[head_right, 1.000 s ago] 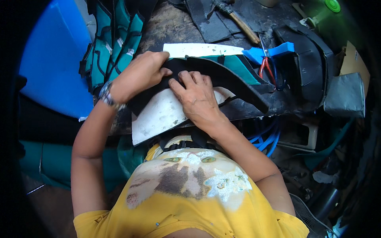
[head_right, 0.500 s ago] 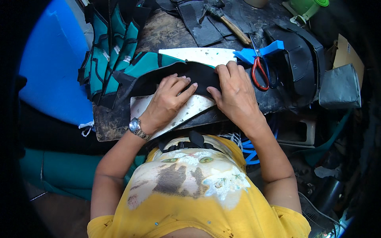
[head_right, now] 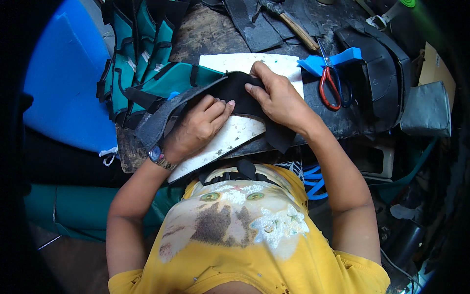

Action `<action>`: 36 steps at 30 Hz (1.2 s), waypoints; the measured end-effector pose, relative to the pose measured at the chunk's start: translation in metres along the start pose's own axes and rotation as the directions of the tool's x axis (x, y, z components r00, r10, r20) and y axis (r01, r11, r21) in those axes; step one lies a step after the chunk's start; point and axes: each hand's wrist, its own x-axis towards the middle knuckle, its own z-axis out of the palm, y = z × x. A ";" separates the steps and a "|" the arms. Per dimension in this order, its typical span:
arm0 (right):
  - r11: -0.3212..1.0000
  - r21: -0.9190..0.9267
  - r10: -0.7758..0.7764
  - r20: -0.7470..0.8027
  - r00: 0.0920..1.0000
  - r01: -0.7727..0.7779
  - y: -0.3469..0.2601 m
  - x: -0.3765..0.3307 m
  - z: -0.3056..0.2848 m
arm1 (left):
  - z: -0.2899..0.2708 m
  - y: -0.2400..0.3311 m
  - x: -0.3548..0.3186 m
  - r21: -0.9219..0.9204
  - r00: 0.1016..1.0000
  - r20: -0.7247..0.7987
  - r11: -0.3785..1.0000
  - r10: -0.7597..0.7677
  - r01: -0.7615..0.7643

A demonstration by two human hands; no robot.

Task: The person uses a hammer to press black trim onto green foam pieces on a white board, then cuts a blue foam strip with scissors and fits it into the assembly. The person repeatedly hammers the trim along the edges and adjusts the pieces on the work surface.

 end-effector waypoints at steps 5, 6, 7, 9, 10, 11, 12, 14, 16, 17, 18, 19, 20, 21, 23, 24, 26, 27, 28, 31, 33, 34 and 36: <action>0.999 0.046 0.019 0.016 1.000 -0.019 0.011 0.010 -0.001 | 0.002 0.007 -0.004 -0.125 0.996 -0.002 0.988 -0.092 0.091; 0.999 0.048 0.023 0.022 0.999 -0.024 0.012 0.011 0.000 | 0.003 0.008 -0.004 -0.257 0.994 -0.026 0.961 -0.109 0.099; 0.999 0.051 0.019 0.015 1.000 -0.019 0.011 0.011 0.000 | 0.004 0.008 -0.005 -0.391 0.988 -0.063 0.914 -0.145 0.109; 0.999 0.036 0.006 0.024 1.000 -0.007 0.009 0.010 -0.002 | 0.007 0.011 -0.004 -0.327 0.994 -0.068 0.943 -0.090 0.063; 1.000 0.029 0.002 0.023 1.000 -0.002 0.007 0.007 -0.003 | 0.008 0.011 -0.005 -0.363 0.990 -0.063 0.927 -0.129 0.098; 0.999 0.001 0.041 0.056 0.998 -0.041 0.004 0.005 -0.006 | 0.009 0.010 -0.005 -0.388 0.988 -0.038 0.913 -0.148 0.122; 0.996 -0.029 0.081 0.088 0.993 -0.078 0.002 0.003 -0.008 | 0.010 0.010 -0.005 -0.393 0.988 -0.050 0.912 -0.149 0.117; 0.993 -0.109 0.066 0.106 0.992 -0.054 -0.003 -0.002 -0.009 | 0.012 0.010 -0.006 -0.398 0.985 -0.080 0.911 -0.155 0.111; 0.992 -0.116 0.071 0.127 0.989 -0.056 -0.007 -0.003 -0.006 | 0.014 0.011 -0.007 -0.428 0.978 -0.094 0.894 -0.188 0.130; 0.994 -0.103 0.042 0.140 0.989 -0.028 -0.007 -0.003 -0.005 | 0.015 0.012 -0.007 -0.446 0.973 -0.103 0.885 -0.204 0.138; 0.993 -0.108 0.051 0.116 0.992 -0.039 -0.007 -0.003 -0.002 | 0.016 0.012 -0.007 -0.443 0.972 -0.099 0.884 -0.214 0.150; 0.992 -0.117 0.062 0.124 0.990 -0.047 -0.007 -0.003 -0.001 | 0.017 0.013 -0.008 -0.441 0.970 -0.095 0.883 -0.224 0.160; 0.990 -0.127 0.072 0.132 0.989 -0.056 -0.005 -0.002 0.001 | 0.017 0.014 -0.007 -0.441 0.967 -0.096 0.881 -0.234 0.170; 0.988 -0.137 0.084 0.141 0.986 -0.065 -0.004 -0.002 0.003 | 0.017 0.015 -0.007 -0.431 0.969 -0.092 0.886 -0.230 0.169; 0.970 -0.206 -0.114 0.088 0.990 0.130 -0.002 0.000 0.010 | 0.017 0.016 -0.006 -0.412 0.970 -0.095 0.896 -0.226 0.168; 0.952 -0.263 -0.134 0.091 0.987 0.154 -0.001 0.000 0.012 | 0.016 0.017 -0.005 -0.383 0.973 -0.083 0.908 -0.217 0.170; 0.903 -0.381 -0.148 0.151 0.977 0.196 0.000 0.001 0.013 | 0.014 0.018 -0.004 -0.326 0.978 -0.042 0.928 -0.203 0.179; 0.880 -0.433 -0.125 0.186 0.975 0.195 0.000 0.001 0.012 | 0.013 0.019 -0.003 -0.305 0.979 -0.041 0.935 -0.201 0.179; 0.874 -0.463 -0.071 0.179 0.981 0.148 0.000 0.001 0.011 | 0.011 0.020 -0.003 -0.285 0.978 -0.028 0.940 -0.205 0.189; 0.856 -0.512 0.022 0.169 0.985 0.068 0.000 0.001 0.003 | 0.011 0.023 0.000 -0.294 0.986 -0.058 0.947 -0.157 0.133; 0.852 -0.520 0.031 0.182 0.983 0.070 0.001 0.003 -0.001 | 0.013 0.022 0.003 -0.333 0.985 -0.096 0.937 -0.141 0.102; 0.898 -0.440 0.086 0.177 0.980 0.000 0.001 0.004 -0.003 | 0.015 0.022 0.005 -0.365 0.982 -0.107 0.925 -0.157 0.108; 0.967 -0.243 0.119 0.166 0.979 -0.077 0.004 0.004 -0.006 | 0.015 0.020 0.005 -0.418 0.982 -0.030 0.895 -0.187 0.157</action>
